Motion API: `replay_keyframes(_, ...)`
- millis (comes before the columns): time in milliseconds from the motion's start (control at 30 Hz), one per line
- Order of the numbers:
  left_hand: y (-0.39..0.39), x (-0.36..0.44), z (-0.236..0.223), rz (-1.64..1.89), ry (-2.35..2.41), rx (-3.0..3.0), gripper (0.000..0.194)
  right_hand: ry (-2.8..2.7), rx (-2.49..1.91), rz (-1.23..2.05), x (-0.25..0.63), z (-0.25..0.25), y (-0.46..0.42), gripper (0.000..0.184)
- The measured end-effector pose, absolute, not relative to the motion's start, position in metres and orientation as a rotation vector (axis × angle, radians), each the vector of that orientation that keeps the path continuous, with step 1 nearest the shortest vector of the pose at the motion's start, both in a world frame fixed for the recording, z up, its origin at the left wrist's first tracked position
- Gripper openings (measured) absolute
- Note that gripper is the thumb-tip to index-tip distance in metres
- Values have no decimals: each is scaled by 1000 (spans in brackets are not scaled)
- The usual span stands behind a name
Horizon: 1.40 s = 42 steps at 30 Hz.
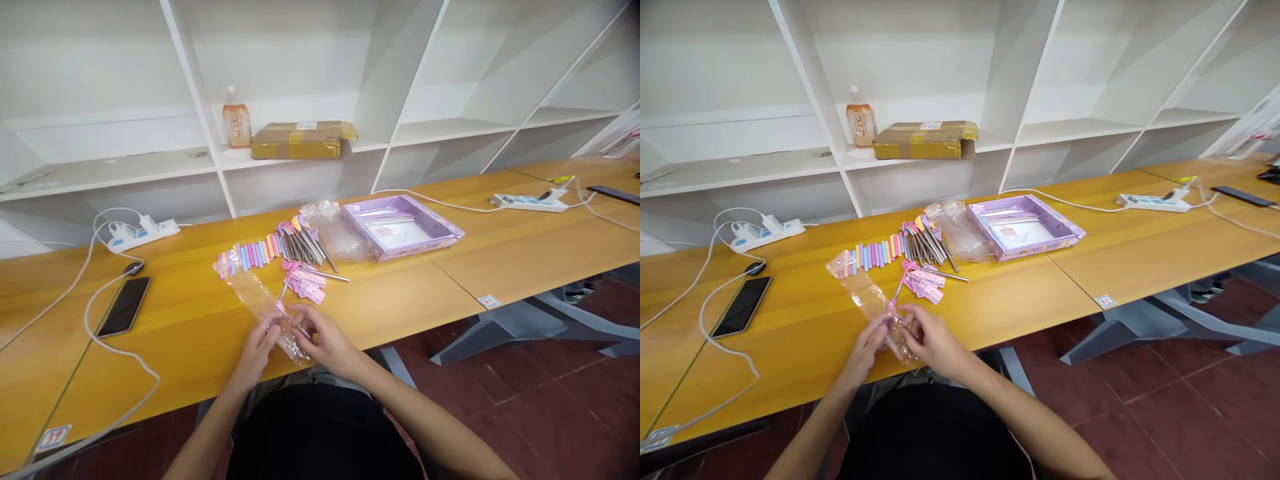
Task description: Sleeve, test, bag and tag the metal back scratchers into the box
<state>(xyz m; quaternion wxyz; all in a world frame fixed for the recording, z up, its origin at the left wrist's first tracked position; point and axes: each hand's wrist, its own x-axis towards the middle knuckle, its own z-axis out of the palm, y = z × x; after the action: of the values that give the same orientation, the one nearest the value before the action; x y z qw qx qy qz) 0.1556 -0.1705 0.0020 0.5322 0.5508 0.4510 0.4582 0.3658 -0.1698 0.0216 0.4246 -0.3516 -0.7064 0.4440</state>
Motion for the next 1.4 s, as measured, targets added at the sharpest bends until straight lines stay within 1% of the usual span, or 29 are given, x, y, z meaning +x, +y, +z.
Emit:
replay_keyframes(67, -170, 159, -1, 1070, 1118, 1339, 47, -1720, -838, 1218, 362, 15, -171, 39)
replay_keyframes(133, -170, 160, -2, 1042, 1161, 1332, 46, -1520, -815, 1359, 362, 9, -166, 34)
replay_keyframes(233, -170, 159, 1, 947, 1124, 1378, 42, -1255, -827, 1478, 363, 3, -157, 45)
replay_keyframes(300, -172, 159, 6, 848, 1035, 1483, 38, -1238, -852, 1532, 361, -1, -154, 52)
replay_keyframes(367, -174, 160, 11, 759, 978, 1579, 35, -1266, -880, 1576, 358, -4, -153, 52)
replay_keyframes(433, -176, 161, 14, 723, 975, 1618, 36, -1273, -911, 1553, 357, -6, -153, 50)
replay_keyframes(500, -176, 162, 13, 775, 1001, 1597, 36, -1223, -943, 1433, 362, -6, -150, 48)
replay_keyframes(600, -173, 162, 5, 964, 1068, 1403, 39, -1048, -948, 1257, 380, 3, -146, 45)
replay_keyframes(667, -169, 162, -1, 1139, 1107, 1168, 41, -1005, -930, 1208, 397, 15, -148, 43)
replay_keyframes(767, -165, 163, -5, 1384, 1119, 850, 44, -1204, -939, 1305, 418, 36, -162, 42)
replay_keyframes(867, -163, 164, -1, 1493, 1095, 717, 47, -1613, -939, 1482, 425, 49, -181, 36)
replay_keyframes(900, -163, 164, 1, 1515, 1085, 694, 48, -1756, -929, 1473, 424, 50, -186, 35)
replay_keyframes(1000, -162, 163, 4, 1567, 1072, 641, 49, -2027, -898, 1309, 420, 48, -191, 39)
replay_keyframes(1133, -161, 161, 5, 1561, 1066, 634, 48, -2092, -923, 1236, 419, 41, -185, 39)
replay_keyframes(1233, -162, 161, 4, 1549, 1056, 641, 46, -2089, -936, 1268, 421, 37, -181, 42)
replay_keyframes(1400, -165, 165, 6, 1438, 1065, 706, 50, -2045, -934, 1331, 421, 29, -178, 45)
